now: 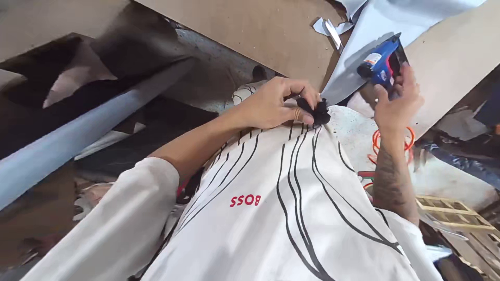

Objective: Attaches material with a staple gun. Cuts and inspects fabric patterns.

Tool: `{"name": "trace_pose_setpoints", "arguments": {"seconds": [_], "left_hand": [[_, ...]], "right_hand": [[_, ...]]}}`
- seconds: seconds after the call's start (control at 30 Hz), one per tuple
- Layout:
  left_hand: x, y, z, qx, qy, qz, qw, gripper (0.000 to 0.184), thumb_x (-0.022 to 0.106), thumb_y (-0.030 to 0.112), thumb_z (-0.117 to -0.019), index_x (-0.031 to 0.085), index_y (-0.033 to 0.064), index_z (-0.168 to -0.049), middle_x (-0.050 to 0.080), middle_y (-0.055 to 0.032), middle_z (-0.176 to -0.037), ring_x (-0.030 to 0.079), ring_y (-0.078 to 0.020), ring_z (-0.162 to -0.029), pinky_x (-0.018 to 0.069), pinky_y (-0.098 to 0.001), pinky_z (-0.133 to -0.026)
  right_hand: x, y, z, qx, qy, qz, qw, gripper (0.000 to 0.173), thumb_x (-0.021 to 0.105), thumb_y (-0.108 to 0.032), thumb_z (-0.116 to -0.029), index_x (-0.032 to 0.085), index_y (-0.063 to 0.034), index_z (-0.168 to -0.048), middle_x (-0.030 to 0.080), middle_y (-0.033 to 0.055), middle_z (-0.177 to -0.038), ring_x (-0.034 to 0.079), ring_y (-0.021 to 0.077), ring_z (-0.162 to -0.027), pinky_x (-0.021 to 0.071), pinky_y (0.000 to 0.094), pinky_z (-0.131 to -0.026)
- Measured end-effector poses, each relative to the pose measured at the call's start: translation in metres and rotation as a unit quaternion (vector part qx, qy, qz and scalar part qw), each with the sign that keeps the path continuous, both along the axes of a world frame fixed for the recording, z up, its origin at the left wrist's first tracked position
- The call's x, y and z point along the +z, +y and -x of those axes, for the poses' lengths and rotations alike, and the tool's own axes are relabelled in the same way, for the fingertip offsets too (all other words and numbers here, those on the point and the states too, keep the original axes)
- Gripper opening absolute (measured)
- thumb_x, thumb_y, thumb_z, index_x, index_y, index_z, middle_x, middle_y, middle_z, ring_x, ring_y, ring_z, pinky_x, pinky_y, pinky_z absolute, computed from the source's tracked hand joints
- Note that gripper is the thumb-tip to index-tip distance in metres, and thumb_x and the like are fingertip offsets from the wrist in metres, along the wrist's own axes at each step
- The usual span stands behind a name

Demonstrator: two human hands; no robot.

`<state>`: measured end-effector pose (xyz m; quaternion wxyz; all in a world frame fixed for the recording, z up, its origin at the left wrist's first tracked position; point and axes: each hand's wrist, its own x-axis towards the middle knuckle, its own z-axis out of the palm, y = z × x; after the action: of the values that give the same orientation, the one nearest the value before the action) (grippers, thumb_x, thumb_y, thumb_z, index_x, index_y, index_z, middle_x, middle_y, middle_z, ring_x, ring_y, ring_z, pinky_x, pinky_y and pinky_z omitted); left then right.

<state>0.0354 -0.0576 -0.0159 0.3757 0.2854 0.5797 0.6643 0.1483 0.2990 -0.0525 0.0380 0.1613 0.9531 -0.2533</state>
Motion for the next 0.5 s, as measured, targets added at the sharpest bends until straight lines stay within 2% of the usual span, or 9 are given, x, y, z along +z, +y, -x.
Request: {"name": "trace_pose_setpoints", "arguments": {"seconds": [0.03, 0.07, 0.1, 0.17, 0.23, 0.27, 0.33, 0.4, 0.5], "left_hand": [[0.003, 0.002, 0.002, 0.017, 0.023, 0.013, 1.000, 0.016, 0.079, 0.016, -0.0896, 0.071, 0.0036, -0.096, 0.074, -0.0070, -0.111, 0.069, -0.0184, -0.115, 0.0571, -0.0385, -0.103], [0.008, 0.003, 0.003, 0.027, 0.047, 0.032, 0.998, 0.016, 0.079, 0.017, -0.0897, 0.071, 0.0037, -0.094, 0.074, -0.0064, -0.106, 0.069, -0.0183, -0.112, 0.0571, -0.0394, -0.103], [0.013, 0.003, 0.004, 0.031, 0.078, 0.054, 0.995, 0.018, 0.080, 0.019, -0.0895, 0.072, 0.0041, -0.093, 0.074, -0.0057, -0.102, 0.070, -0.0181, -0.110, 0.0571, -0.0394, -0.103], [0.027, 0.005, 0.005, 0.028, 0.163, 0.092, 0.982, 0.020, 0.080, 0.023, -0.0896, 0.073, 0.0049, -0.090, 0.074, -0.0044, -0.096, 0.071, -0.0182, -0.109, 0.0546, -0.0410, -0.107], [0.039, 0.008, 0.005, 0.028, 0.234, 0.094, 0.967, 0.020, 0.082, 0.022, -0.0881, 0.075, 0.0040, -0.089, 0.074, -0.0044, -0.092, 0.072, -0.0187, -0.105, 0.0530, -0.0440, -0.110], [0.043, 0.009, 0.003, 0.036, 0.248, 0.090, 0.964, 0.020, 0.084, 0.020, -0.0863, 0.075, 0.0029, -0.088, 0.075, -0.0054, -0.091, 0.073, -0.0195, -0.103, 0.0543, -0.0450, -0.108], [0.047, 0.008, -0.002, 0.050, 0.241, 0.103, 0.964, 0.023, 0.087, 0.021, -0.0824, 0.073, 0.0034, -0.085, 0.075, -0.0058, -0.090, 0.074, -0.0180, -0.097, 0.0606, -0.0392, -0.096], [0.042, 0.004, -0.002, 0.030, 0.205, 0.101, 0.973, 0.027, 0.090, 0.024, -0.0790, 0.072, 0.0049, -0.085, 0.074, -0.0043, -0.090, 0.072, -0.0131, -0.091, 0.0618, -0.0314, -0.083], [0.036, -0.001, 0.008, -0.075, 0.179, 0.094, 0.976, 0.028, 0.086, 0.025, -0.0833, 0.076, 0.0051, -0.100, 0.071, -0.0027, -0.105, 0.068, -0.0101, -0.100, 0.0595, -0.0274, -0.088]], "right_hand": [[0.010, -0.011, 0.003, 0.002, 0.026, 0.024, 0.999, 0.049, 0.063, -0.032, -0.1023, 0.057, -0.0088, -0.145, 0.063, 0.0123, -0.140, 0.064, 0.0234, -0.122, 0.0531, 0.0456, -0.103], [0.027, -0.028, 0.004, 0.033, 0.044, 0.073, 0.996, 0.039, 0.061, -0.032, -0.1038, 0.064, -0.0079, -0.134, 0.068, 0.0099, -0.129, 0.069, 0.0186, -0.111, 0.0585, 0.0406, -0.096], [0.045, -0.048, 0.005, 0.079, 0.055, 0.155, 0.983, 0.033, 0.063, -0.029, -0.1036, 0.067, -0.0051, -0.126, 0.070, 0.0093, -0.120, 0.071, 0.0167, -0.101, 0.0613, 0.0384, -0.088], [0.073, -0.092, 0.008, 0.169, 0.052, 0.310, 0.934, 0.037, 0.073, -0.029, -0.0958, 0.069, -0.0020, -0.120, 0.071, 0.0094, -0.117, 0.070, 0.0154, -0.093, 0.0622, 0.0363, -0.079], [0.082, -0.127, 0.008, 0.194, 0.066, 0.322, 0.924, 0.046, 0.083, -0.032, -0.0873, 0.070, -0.0014, -0.119, 0.071, 0.0091, -0.117, 0.070, 0.0135, -0.096, 0.0621, 0.0322, -0.081], [0.081, -0.137, 0.007, 0.189, 0.085, 0.303, 0.930, 0.039, 0.084, -0.025, -0.0867, 0.071, -0.0003, -0.115, 0.071, 0.0107, -0.115, 0.070, 0.0142, -0.098, 0.0615, 0.0307, -0.083], [0.074, -0.145, 0.005, 0.177, 0.116, 0.287, 0.934, 0.022, 0.080, -0.009, -0.0853, 0.072, 0.0003, -0.104, 0.071, 0.0137, -0.113, 0.070, 0.0165, -0.098, 0.0612, 0.0297, -0.082], [0.063, -0.142, 0.005, 0.192, 0.129, 0.327, 0.916, 0.015, 0.077, -0.004, -0.0847, 0.071, -0.0001, -0.098, 0.070, 0.0134, -0.111, 0.070, 0.0175, -0.099, 0.0615, 0.0310, -0.083], [0.048, -0.137, 0.008, 0.213, 0.132, 0.370, 0.895, 0.021, 0.079, -0.012, -0.0876, 0.071, -0.0001, -0.103, 0.071, 0.0109, -0.108, 0.070, 0.0163, -0.099, 0.0613, 0.0327, -0.085]]}}
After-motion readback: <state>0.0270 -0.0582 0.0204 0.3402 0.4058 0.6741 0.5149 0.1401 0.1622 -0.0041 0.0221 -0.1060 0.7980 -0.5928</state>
